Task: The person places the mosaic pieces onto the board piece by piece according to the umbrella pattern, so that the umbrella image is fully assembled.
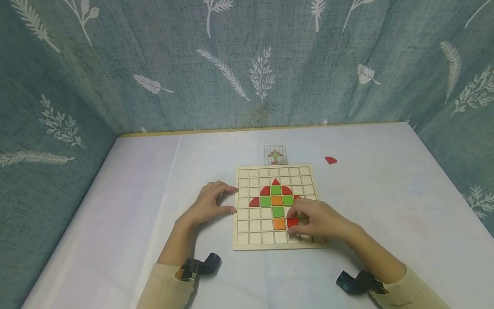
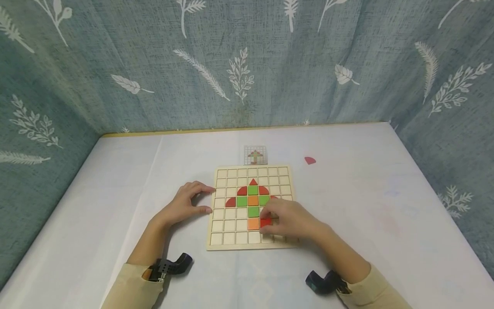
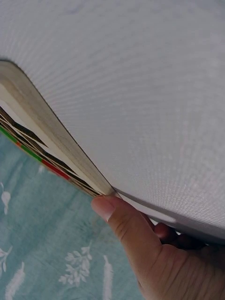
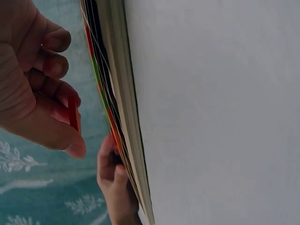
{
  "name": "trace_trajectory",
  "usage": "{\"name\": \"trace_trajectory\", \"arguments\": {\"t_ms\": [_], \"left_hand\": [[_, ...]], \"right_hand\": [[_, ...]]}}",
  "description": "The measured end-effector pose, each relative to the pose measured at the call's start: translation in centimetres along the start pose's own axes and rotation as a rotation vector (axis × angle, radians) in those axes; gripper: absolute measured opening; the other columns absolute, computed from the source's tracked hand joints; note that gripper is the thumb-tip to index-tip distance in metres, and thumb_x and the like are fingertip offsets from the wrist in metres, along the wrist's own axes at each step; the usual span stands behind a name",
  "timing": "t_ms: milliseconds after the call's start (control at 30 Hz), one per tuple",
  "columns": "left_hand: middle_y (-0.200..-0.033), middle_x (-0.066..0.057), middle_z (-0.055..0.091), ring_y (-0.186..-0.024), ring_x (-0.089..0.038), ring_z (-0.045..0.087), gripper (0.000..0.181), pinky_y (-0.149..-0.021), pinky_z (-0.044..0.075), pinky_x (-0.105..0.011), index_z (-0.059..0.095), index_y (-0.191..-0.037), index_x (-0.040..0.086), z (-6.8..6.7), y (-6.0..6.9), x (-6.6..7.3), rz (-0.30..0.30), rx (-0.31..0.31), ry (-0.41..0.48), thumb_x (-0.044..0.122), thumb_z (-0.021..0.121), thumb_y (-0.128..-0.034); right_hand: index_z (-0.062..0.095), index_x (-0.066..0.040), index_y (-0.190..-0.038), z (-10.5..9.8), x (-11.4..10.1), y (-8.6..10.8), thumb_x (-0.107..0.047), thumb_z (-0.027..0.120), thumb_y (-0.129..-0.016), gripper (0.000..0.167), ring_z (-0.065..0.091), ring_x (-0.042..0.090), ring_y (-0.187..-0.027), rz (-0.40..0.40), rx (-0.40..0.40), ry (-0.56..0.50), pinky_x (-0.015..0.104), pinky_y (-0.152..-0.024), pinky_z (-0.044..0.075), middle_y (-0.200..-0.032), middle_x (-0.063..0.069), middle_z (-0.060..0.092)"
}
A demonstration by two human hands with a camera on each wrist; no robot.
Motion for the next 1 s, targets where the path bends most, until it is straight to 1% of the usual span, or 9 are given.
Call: {"name": "trace_trajectory", "arguments": {"t_ms": [100,267,400,533,633,700,833,1000], "left_hand": [[-0.115,0.0,0.061,-0.114,-0.022,0.047,0.057,-0.095,0.029,-0.043,0.063,-0.119,0.019,-0.1,0.0,0.0,0.003,0.004,0.001,0.035,0.083,-0.0677],[-0.114,0.0,0.061,-0.113,-0.022,0.047,0.056,-0.093,0.029,-0.042,0.063,-0.119,0.018,0.0,0.0,0.0,0.012,0.005,-0.004,0.034,0.083,-0.0682],[-0.114,-0.001,0.061,-0.112,-0.023,0.047,0.056,-0.093,0.03,-0.042,0.063,-0.118,0.017,0.1,0.1,0.0,0.018,0.008,-0.012,0.034,0.083,-0.0683],[-0.114,-0.001,0.061,-0.113,-0.023,0.047,0.056,-0.093,0.03,-0.042,0.063,-0.118,0.017,0.0,0.2,0.1,0.013,0.008,-0.011,0.034,0.083,-0.0684],[-0.115,0.0,0.061,-0.114,-0.023,0.046,0.056,-0.094,0.029,-0.043,0.063,-0.118,0.018,-0.1,0.1,0.1,0.007,0.005,-0.006,0.034,0.083,-0.0684],[-0.115,0.0,0.061,-0.114,-0.023,0.046,0.056,-0.094,0.029,-0.043,0.063,-0.118,0.018,-0.1,0.2,0.2,0.012,0.008,-0.011,0.034,0.083,-0.0681],[-0.114,0.0,0.061,-0.112,-0.023,0.047,0.056,-0.092,0.03,-0.042,0.063,-0.117,0.017,-0.2,0.2,0.4,0.023,0.019,-0.022,0.035,0.083,-0.0678],[-0.114,0.0,0.061,-0.112,-0.023,0.048,0.057,-0.093,0.031,-0.043,0.063,-0.118,0.018,-0.2,0.1,0.5,0.02,0.019,-0.024,0.036,0.082,-0.0678]], "right_hand": [[0.065,-0.019,-0.092,0.2,-0.8,-0.1,-0.03,0.079,-0.075,0.025,0.052,0.003,-0.078,-0.038,0.017,0.015,0.021,-0.07,0.046,-0.087,-0.014,0.06],[0.064,-0.02,-0.09,1.1,-1.7,-0.1,-0.033,0.079,-0.075,0.025,0.046,0.002,-0.07,-0.094,0.028,0.037,0.015,-0.062,0.04,-0.083,-0.014,0.056],[0.063,-0.018,-0.089,1.8,-2.3,0.1,-0.032,0.079,-0.075,0.025,0.044,0.001,-0.071,-0.162,0.069,0.047,0.013,-0.063,0.038,-0.083,-0.012,0.055],[0.064,-0.017,-0.087,2.1,-2.8,0.2,-0.03,0.08,-0.074,0.025,0.046,0.002,-0.074,-0.252,0.135,0.044,0.011,-0.065,0.037,-0.084,-0.011,0.056],[0.065,-0.017,-0.086,2.2,-3.2,0.2,-0.029,0.081,-0.072,0.025,0.047,0.003,-0.073,-0.293,0.169,0.048,0.009,-0.065,0.036,-0.085,-0.011,0.056],[0.065,-0.018,-0.086,2.2,-3.3,0.2,-0.029,0.082,-0.071,0.025,0.047,0.003,-0.072,-0.297,0.176,0.056,0.009,-0.065,0.036,-0.085,-0.011,0.056],[0.065,-0.019,-0.086,2.3,-3.1,0.1,-0.031,0.081,-0.072,0.024,0.048,0.003,-0.073,-0.263,0.156,0.073,0.01,-0.065,0.037,-0.085,-0.012,0.057],[0.065,-0.021,-0.086,2.6,-2.9,-0.1,-0.034,0.081,-0.071,0.025,0.049,0.001,-0.074,-0.22,0.135,0.091,0.01,-0.065,0.037,-0.086,-0.014,0.057]]}}
Point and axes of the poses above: each hand's wrist, its own y-axis away from the middle knuckle, its own z-axis out of the palm, x = y × z, the point moved 9 cm from there along -y, towards the middle knuckle
